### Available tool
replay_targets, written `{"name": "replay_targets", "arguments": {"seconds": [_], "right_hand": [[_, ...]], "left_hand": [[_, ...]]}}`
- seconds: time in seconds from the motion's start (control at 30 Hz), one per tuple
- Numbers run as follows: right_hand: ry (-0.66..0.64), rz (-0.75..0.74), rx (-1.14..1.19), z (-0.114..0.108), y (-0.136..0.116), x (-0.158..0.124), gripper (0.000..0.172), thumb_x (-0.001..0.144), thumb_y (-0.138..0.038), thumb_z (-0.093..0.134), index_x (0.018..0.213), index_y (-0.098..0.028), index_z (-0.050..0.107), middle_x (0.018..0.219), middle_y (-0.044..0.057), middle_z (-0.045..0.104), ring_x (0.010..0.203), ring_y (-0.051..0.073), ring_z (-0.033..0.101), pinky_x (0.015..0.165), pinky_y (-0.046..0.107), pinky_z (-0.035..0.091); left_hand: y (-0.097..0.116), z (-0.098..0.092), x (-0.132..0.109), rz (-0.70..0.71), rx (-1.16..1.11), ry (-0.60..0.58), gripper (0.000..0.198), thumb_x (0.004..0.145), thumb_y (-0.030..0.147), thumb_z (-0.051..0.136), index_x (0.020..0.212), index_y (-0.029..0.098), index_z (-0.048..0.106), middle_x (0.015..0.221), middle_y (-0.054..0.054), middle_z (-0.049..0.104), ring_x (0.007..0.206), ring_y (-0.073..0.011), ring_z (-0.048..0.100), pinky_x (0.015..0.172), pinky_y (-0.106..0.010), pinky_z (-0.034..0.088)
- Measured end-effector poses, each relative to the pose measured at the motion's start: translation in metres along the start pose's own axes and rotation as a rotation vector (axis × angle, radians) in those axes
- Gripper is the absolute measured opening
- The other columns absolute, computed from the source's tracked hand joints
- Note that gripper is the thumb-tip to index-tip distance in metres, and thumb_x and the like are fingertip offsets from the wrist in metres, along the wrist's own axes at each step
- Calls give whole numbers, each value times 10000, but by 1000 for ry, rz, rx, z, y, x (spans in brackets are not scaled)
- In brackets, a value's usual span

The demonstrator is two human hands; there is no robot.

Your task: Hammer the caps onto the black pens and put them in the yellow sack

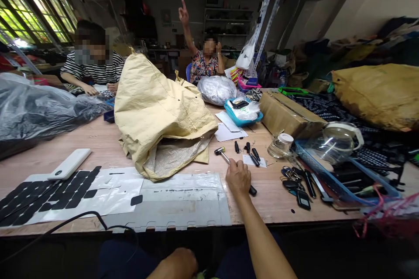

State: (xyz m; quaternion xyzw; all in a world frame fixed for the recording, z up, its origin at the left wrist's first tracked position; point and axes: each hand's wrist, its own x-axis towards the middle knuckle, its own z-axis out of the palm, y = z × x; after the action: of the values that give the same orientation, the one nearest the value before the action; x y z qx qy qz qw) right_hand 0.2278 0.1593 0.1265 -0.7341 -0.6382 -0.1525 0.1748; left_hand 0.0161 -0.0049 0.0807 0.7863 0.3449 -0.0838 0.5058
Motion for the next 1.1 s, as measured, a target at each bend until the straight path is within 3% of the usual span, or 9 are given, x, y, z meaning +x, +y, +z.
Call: {"name": "replay_targets", "arguments": {"seconds": [0.13, 0.23, 0.37, 0.47, 0.6, 0.77, 0.87, 0.97, 1.1], "right_hand": [[7, 0, -4, 0, 0, -1, 276, 897, -199, 553, 1124, -235, 706, 887, 63, 560, 847, 203, 469, 678, 301, 278], [18, -11, -2, 1, 0, -1, 267, 894, -199, 555, 1110, -239, 706, 872, 61, 554, 843, 205, 470, 675, 302, 282], [20, -22, 1, 1, 0, -1, 268, 892, -190, 553, 1105, -243, 705, 876, 57, 557, 839, 203, 480, 678, 301, 298], [23, -27, 3, 1, -1, -2, 271, 892, -189, 548, 1107, -243, 703, 882, 58, 559, 841, 203, 485, 688, 303, 312], [12, -24, 4, 0, -3, -2, 283, 901, -195, 534, 1127, -249, 695, 893, 59, 563, 845, 204, 487, 693, 304, 320], [-33, -4, 11, -5, -6, -2, 292, 911, -204, 510, 1140, -242, 687, 908, 66, 572, 858, 207, 486, 690, 303, 315], [-61, 4, 10, -10, -7, -1, 302, 914, -209, 509, 1162, -237, 679, 950, 80, 575, 878, 214, 485, 703, 309, 322], [-82, 8, 7, -13, -8, 0, 306, 914, -216, 513, 1175, -237, 671, 962, 84, 570, 887, 217, 478, 715, 312, 327], [-101, 17, 6, -15, -10, 1, 307, 922, -220, 493, 1174, -241, 667, 962, 86, 566, 888, 218, 469, 713, 312, 328]], "left_hand": [[32, -62, -26, 222, -93, -59, 295, 867, 480, 622, 997, 252, 757, 863, -17, 750, 786, -209, 688, 738, -297, 516], [47, -142, -29, 203, -229, 416, 271, 902, 426, 585, 958, 201, 726, 899, -25, 729, 824, -179, 657, 773, -271, 508], [32, -232, -7, -322, -82, 1269, 229, 915, 219, 516, 1046, 161, 695, 1143, -136, 678, 1038, -270, 624, 908, -390, 493], [7, -262, 9, -525, 86, 1464, 296, 899, 179, 521, 1158, 170, 664, 1272, -172, 622, 1190, -352, 540, 974, -485, 456], [-17, -274, 14, -636, 205, 1396, 258, 874, 126, 516, 1055, 179, 693, 1211, -179, 645, 1220, -381, 509, 976, -505, 442], [-17, -272, 2, -622, 255, 1339, 191, 876, 167, 559, 977, 172, 722, 1176, -178, 652, 1213, -374, 508, 981, -488, 438], [-6, -252, -6, -358, 249, 1286, 203, 885, 223, 584, 1033, 220, 723, 1105, -103, 678, 1104, -300, 567, 967, -435, 460], [5, -218, -6, -56, 204, 1044, 184, 858, 226, 611, 988, 255, 738, 974, -46, 686, 978, -233, 601, 913, -364, 487], [9, -177, 6, 26, 181, 876, 153, 825, 219, 667, 945, 255, 755, 929, -44, 683, 977, -237, 603, 895, -363, 486]]}}
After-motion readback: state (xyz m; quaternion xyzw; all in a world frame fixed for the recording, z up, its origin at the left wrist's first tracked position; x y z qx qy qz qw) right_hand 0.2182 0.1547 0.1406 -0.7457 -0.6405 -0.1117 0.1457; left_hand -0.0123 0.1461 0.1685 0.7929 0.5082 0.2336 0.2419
